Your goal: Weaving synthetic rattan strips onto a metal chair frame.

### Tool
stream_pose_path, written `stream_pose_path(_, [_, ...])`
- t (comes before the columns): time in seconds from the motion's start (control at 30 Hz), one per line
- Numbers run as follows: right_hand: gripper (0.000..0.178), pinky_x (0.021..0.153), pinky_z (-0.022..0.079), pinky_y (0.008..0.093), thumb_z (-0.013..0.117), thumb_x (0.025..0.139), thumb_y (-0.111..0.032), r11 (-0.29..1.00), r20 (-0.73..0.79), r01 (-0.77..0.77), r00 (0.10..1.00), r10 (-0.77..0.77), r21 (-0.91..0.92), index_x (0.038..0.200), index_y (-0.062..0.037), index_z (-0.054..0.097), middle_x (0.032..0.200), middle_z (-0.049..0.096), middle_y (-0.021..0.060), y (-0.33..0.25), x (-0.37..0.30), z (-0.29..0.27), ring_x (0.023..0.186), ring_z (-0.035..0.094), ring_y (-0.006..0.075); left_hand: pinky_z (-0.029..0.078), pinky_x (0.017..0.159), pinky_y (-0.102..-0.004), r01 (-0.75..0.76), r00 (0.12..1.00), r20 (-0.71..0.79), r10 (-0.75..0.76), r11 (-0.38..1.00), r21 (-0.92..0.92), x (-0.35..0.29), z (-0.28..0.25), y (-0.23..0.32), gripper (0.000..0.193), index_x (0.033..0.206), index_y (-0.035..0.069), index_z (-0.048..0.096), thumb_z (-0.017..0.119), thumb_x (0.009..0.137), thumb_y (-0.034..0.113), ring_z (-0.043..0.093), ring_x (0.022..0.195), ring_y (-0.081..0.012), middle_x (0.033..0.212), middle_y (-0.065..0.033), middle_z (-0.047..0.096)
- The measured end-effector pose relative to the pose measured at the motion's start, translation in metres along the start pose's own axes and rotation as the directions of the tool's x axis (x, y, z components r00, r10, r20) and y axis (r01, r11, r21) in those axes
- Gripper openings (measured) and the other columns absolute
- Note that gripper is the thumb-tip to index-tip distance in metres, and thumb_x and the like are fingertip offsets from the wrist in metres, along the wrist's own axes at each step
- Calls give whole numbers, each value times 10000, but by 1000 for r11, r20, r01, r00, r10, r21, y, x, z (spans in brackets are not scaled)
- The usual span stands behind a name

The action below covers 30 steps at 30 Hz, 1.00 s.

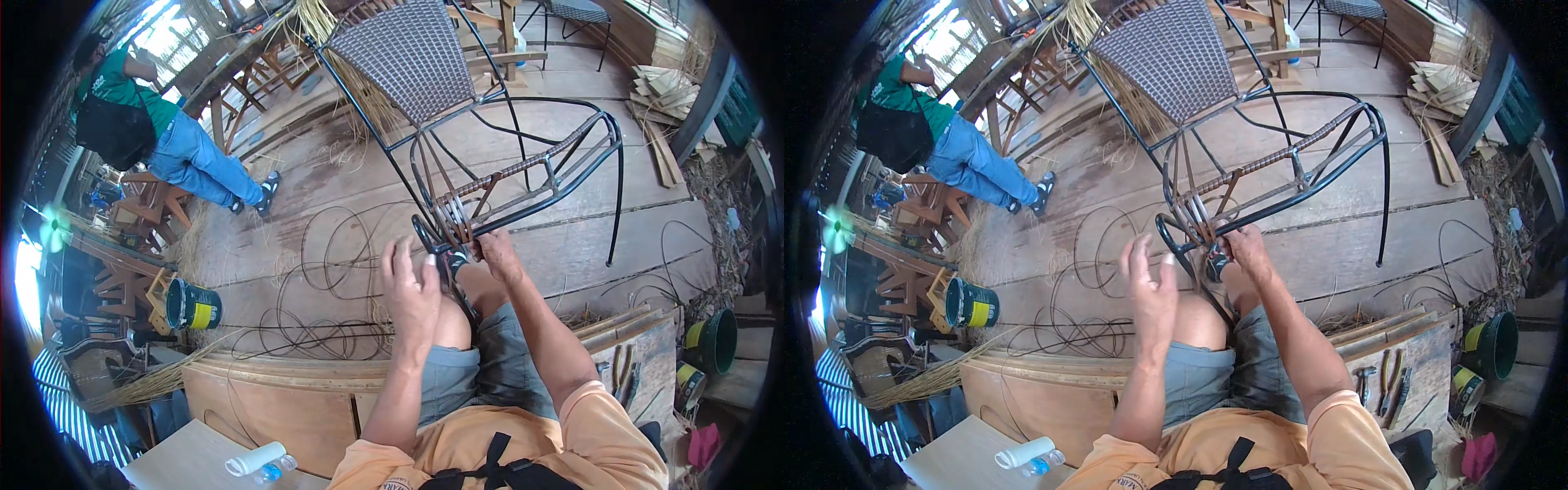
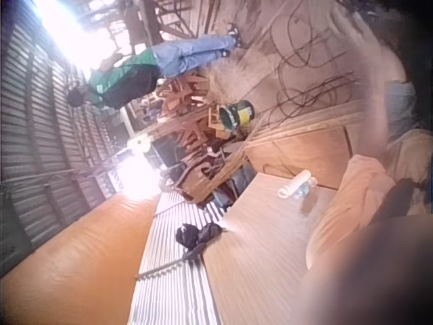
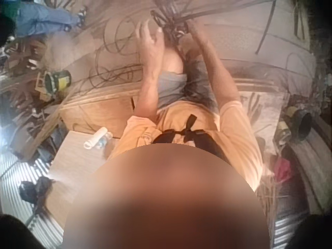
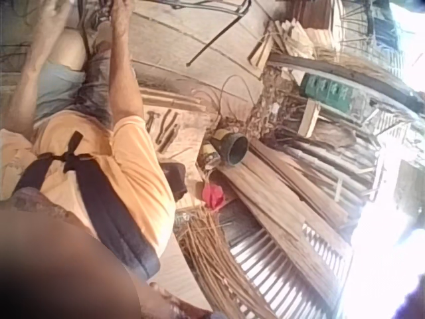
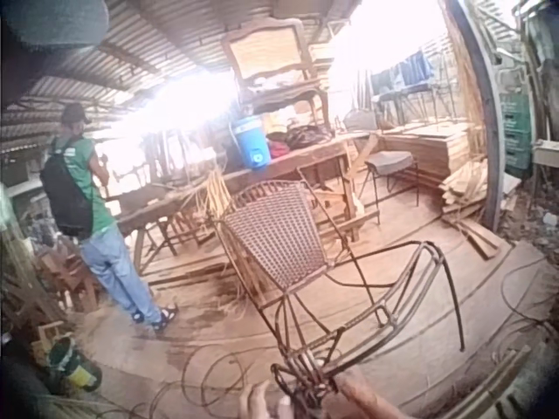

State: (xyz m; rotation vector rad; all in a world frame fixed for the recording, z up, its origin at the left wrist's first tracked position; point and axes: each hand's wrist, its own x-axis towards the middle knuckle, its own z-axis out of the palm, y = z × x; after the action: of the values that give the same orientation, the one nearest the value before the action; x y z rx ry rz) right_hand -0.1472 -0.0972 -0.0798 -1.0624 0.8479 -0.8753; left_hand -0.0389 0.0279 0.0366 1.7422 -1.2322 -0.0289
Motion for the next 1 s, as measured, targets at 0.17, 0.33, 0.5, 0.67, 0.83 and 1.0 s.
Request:
stream_pose_path(0.17, [287,438,361,223,582,830,-333,986,14,-7,1000,4,165,721,-68,594,582,532,4,-12,-9,0,477,466,88,464,748,-364,-516,837,296,460,844,149,41,-12,14,281,1010,77,622,600,745,-15,551,863,-271,997,-91,536])
stream_pose_path(0.33, [252,440,385,231,549,840,-292,960,61,-45,998,29,278,743,-60,567,590,527,21,-16,-4,-4,485,480,105,453,717,-353,-767,617,558,554,583,269,80,-17,21,278,1020,102,604,614,742,89,525,846,-236,982,-63,525])
stream_pose_path(0.5, [167,442,411,248,503,887,-188,808,80,-128,992,100,574,794,-51,526,593,530,43,-22,-4,-1,491,503,135,442,725,-349,-870,435,681,589,469,150,93,-12,28,207,949,82,575,607,748,120,528,851,-226,972,-60,513])
stream_pose_path(0.67, [204,431,417,258,547,886,-234,744,137,-163,986,98,647,770,-71,510,583,523,38,-18,3,-3,491,503,134,440,731,-358,-881,391,735,554,456,126,98,-12,27,192,920,78,565,620,742,123,530,854,-233,972,-63,515])
stream_pose_path(0.83, [192,430,419,250,545,883,-219,730,126,-188,982,140,657,766,-71,508,585,526,37,-9,9,4,479,500,130,439,748,-370,-847,416,747,518,520,112,107,-15,27,195,865,67,560,661,718,146,530,859,-256,961,-74,513])
stream_pose_path(1.0, [161,438,446,246,543,879,-199,719,182,-195,979,97,667,810,-55,520,595,536,43,-9,7,-2,500,532,135,446,735,-378,-884,299,836,459,462,63,111,-8,38,161,819,54,558,652,711,129,542,854,-259,920,-101,521])
